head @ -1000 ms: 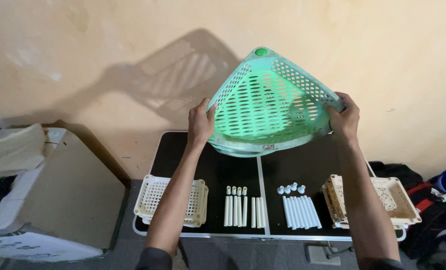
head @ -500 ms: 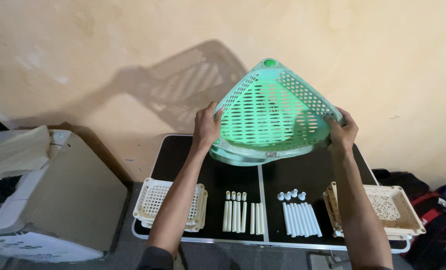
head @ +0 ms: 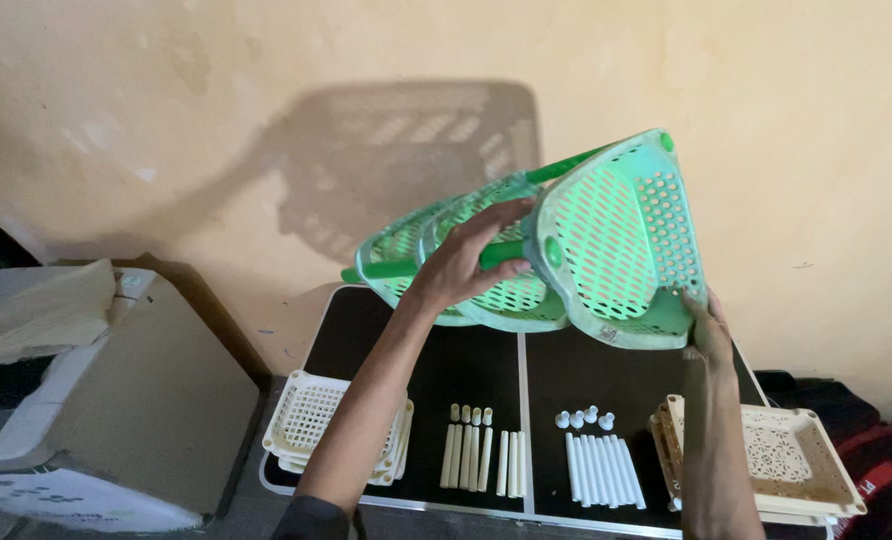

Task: The person disassembles a green triangular plastic rack by removing its green poles, then reassembles it by inserting the poles into the rack's holes. The person handles the rack and poles repeatedly, testing fit and alignment.

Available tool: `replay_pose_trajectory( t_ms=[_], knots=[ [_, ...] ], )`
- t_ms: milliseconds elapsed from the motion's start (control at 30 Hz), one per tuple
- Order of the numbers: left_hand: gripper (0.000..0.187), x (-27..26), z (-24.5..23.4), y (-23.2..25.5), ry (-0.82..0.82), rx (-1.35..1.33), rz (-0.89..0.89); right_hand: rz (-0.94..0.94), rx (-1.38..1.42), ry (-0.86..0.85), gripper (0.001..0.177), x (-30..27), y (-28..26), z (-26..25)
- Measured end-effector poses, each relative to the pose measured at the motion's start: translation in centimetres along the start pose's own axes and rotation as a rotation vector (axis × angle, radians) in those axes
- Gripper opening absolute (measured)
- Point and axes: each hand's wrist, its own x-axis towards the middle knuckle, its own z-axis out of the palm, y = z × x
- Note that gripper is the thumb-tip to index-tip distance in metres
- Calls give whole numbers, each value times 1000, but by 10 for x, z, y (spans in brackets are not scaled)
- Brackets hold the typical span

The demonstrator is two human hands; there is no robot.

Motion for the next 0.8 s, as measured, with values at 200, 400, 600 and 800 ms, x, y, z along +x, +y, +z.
replay_pose_trajectory(
  t_ms=[200, 400, 600, 800],
  knots=[
    [90, 2, 15, 1, -48, 326, -42, 36, 88, -36, 41, -1, 27, 4],
    [58, 3, 17, -3, 240, 534, 35, 13, -242, 22, 37, -14, -8, 57],
    [49, 11, 7, 1, 252, 588, 63, -544, -821, -235, 47, -74, -99, 180],
    [48, 21, 19, 11, 124, 633, 182, -868, -988, -661, 85, -147, -172, 272]
  ],
)
